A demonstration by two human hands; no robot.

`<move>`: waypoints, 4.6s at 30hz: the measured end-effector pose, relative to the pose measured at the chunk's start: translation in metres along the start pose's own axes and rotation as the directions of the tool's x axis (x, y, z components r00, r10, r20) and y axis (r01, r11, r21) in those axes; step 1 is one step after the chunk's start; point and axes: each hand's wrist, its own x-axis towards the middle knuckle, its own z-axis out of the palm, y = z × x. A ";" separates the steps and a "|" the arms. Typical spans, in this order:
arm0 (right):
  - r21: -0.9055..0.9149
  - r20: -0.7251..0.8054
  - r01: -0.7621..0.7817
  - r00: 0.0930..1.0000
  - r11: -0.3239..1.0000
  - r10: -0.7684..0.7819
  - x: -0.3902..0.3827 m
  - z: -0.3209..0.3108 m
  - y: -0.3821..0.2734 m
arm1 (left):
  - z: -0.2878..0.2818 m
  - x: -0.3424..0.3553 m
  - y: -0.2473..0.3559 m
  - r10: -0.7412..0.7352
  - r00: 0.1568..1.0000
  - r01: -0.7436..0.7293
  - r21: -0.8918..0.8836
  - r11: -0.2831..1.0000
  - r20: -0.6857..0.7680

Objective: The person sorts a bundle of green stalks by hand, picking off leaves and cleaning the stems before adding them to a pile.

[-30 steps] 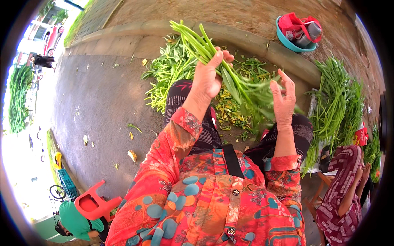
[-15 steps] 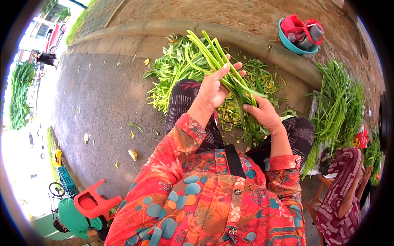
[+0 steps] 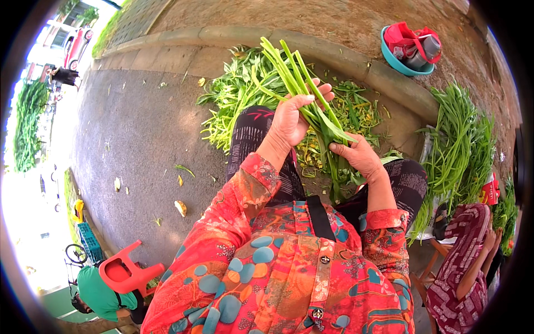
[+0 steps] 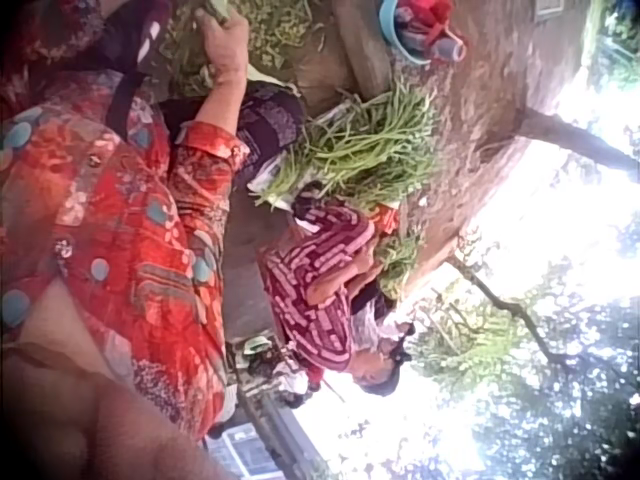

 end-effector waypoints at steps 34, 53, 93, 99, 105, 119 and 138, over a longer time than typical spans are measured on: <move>-0.341 -0.374 0.354 0.799 0.871 -0.471 0.009 0.017 -0.006 | -0.009 -0.012 -0.090 0.045 0.963 0.101 0.515 0.851 -0.264; -0.445 -0.331 0.251 0.846 0.860 -0.418 0.007 0.010 0.002 | -0.001 -0.017 -0.096 -0.035 0.989 0.106 0.523 0.846 -0.145; -0.237 -0.608 0.521 0.579 0.820 -0.544 0.002 -0.006 -0.012 | -0.016 -0.029 -0.115 -0.036 0.989 0.142 0.850 0.508 -0.144; -0.407 -0.537 0.400 0.622 0.821 -0.570 -0.001 -0.018 -0.008 | -0.014 -0.029 -0.119 -0.029 0.987 0.156 0.873 0.462 -0.161; -0.253 -0.548 0.347 0.718 0.903 -0.430 -0.008 -0.038 -0.004 | -0.014 -0.029 -0.107 0.042 0.992 0.071 0.813 0.578 -0.116; -0.490 -0.494 0.251 0.709 0.835 -0.503 -0.014 -0.034 -0.014 | -0.016 -0.031 -0.089 -0.065 0.980 0.181 0.727 0.662 -0.186; -0.946 0.149 0.307 0.698 0.105 -0.700 -0.021 -0.059 -0.023 | -0.026 -0.039 -0.076 -0.272 0.957 0.271 0.630 0.728 -0.097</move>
